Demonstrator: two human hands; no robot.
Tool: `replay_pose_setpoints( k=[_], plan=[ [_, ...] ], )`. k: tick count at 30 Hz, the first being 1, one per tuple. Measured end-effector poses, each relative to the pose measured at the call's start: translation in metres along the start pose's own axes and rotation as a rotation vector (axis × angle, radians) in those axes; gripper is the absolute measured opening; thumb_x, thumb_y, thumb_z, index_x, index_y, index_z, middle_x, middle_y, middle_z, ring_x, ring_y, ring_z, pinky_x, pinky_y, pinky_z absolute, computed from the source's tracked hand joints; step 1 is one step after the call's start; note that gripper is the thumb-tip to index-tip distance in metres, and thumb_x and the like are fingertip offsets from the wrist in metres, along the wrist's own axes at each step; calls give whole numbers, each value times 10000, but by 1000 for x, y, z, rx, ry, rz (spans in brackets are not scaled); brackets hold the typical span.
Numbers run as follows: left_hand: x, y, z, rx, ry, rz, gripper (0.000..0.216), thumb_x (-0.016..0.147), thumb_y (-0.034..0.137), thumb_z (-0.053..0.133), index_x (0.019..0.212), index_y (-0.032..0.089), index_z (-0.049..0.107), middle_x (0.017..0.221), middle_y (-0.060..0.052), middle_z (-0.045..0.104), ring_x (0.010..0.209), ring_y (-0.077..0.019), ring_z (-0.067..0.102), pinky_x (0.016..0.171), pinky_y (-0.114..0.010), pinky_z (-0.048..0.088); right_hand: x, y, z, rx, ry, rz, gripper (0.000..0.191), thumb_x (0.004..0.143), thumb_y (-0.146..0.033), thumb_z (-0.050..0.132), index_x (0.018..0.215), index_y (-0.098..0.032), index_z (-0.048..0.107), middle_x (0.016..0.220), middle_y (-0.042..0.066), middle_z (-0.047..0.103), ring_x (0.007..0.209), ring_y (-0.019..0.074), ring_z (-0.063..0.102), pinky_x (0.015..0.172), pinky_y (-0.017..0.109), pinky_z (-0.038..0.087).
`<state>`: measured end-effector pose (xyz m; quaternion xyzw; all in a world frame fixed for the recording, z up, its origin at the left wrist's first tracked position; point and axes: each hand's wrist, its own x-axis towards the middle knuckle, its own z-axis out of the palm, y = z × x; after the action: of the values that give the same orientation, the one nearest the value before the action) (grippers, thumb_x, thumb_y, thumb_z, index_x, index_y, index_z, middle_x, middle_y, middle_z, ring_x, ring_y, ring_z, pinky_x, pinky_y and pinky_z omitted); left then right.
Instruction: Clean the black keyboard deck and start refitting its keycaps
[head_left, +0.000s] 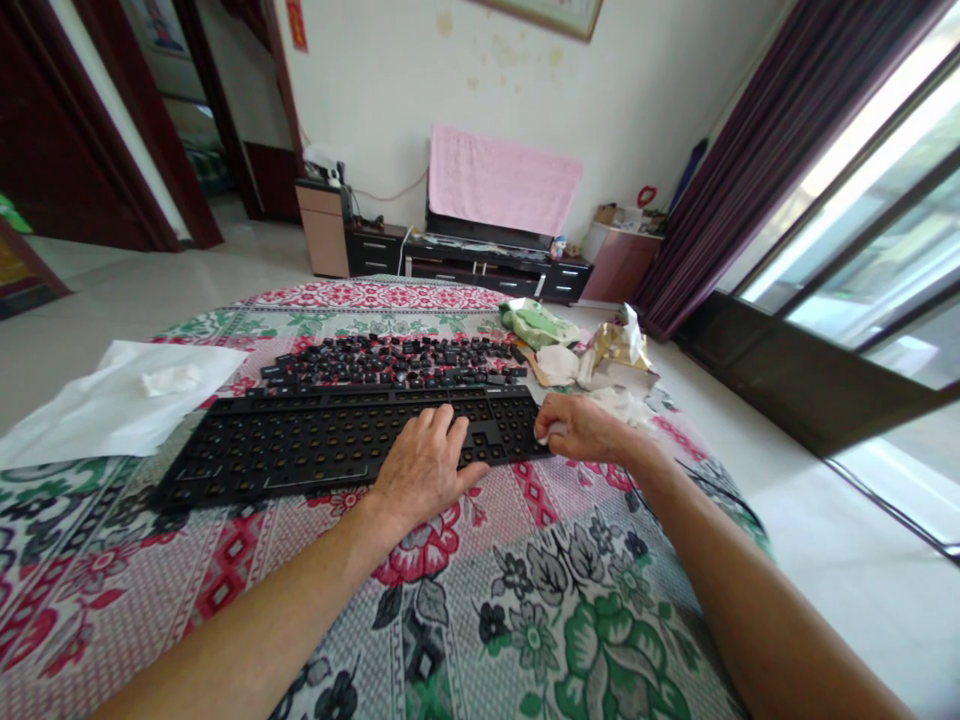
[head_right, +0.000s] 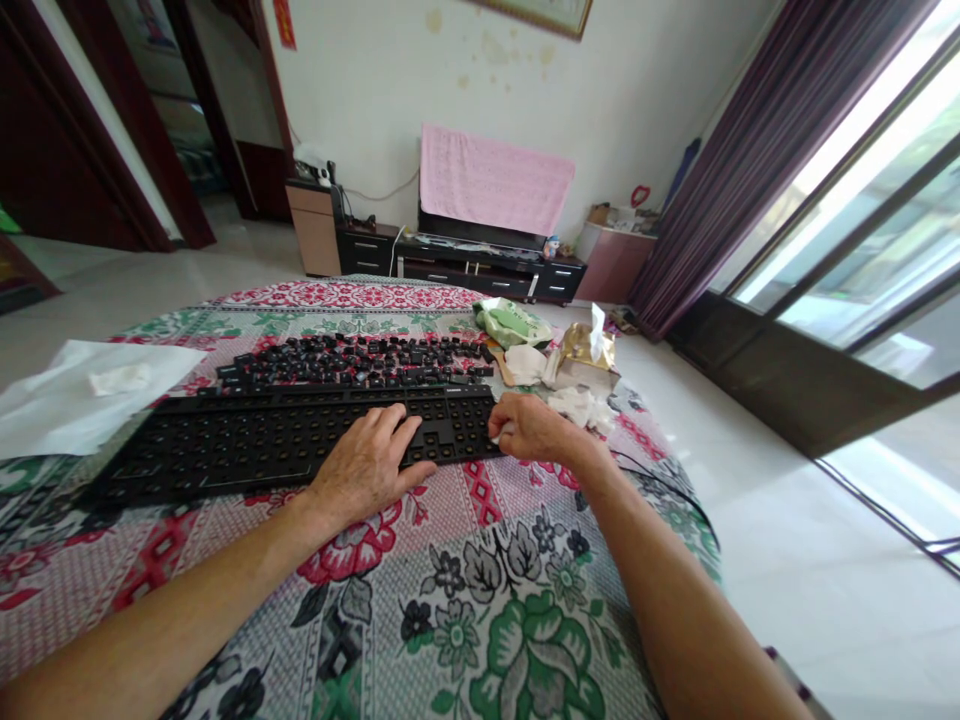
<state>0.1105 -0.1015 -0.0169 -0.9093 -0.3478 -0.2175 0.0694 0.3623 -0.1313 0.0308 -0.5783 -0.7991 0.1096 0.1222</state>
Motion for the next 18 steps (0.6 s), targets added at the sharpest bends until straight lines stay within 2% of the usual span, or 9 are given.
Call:
replay_pose_setpoints(
  k=[3,7,13,18],
  plan=[
    [0,0,0,-7,2,3,485,797,525,497,1099,147,512,1059,-117,505,959,-258,460,807,-386,415,0,7,2,9,71,46,197,592,-77,468,674,-167,623,691,13,602,615,112,522,572,226,413],
    [-1,-1,2,-34,17,3,489,795,518,500,1106,142,510,1063,-124,502,966,-267,456,808,-397,412,1,15,6,28,167,-19,261,624,-107,490,819,-166,653,814,33,630,718,134,557,680,258,441],
    [0,0,0,-25,10,5,490,795,524,496,1100,140,511,1080,-128,499,967,-266,457,809,-391,414,1,10,7,14,97,-54,268,615,-108,493,796,-170,680,804,41,637,734,148,566,714,273,450],
    [0,0,-1,-38,4,0,484,793,517,504,1094,137,516,1078,-131,499,977,-270,455,813,-396,415,-2,5,2,0,34,-17,262,614,-107,499,802,-184,664,803,31,642,728,143,566,702,267,449]
  ],
)
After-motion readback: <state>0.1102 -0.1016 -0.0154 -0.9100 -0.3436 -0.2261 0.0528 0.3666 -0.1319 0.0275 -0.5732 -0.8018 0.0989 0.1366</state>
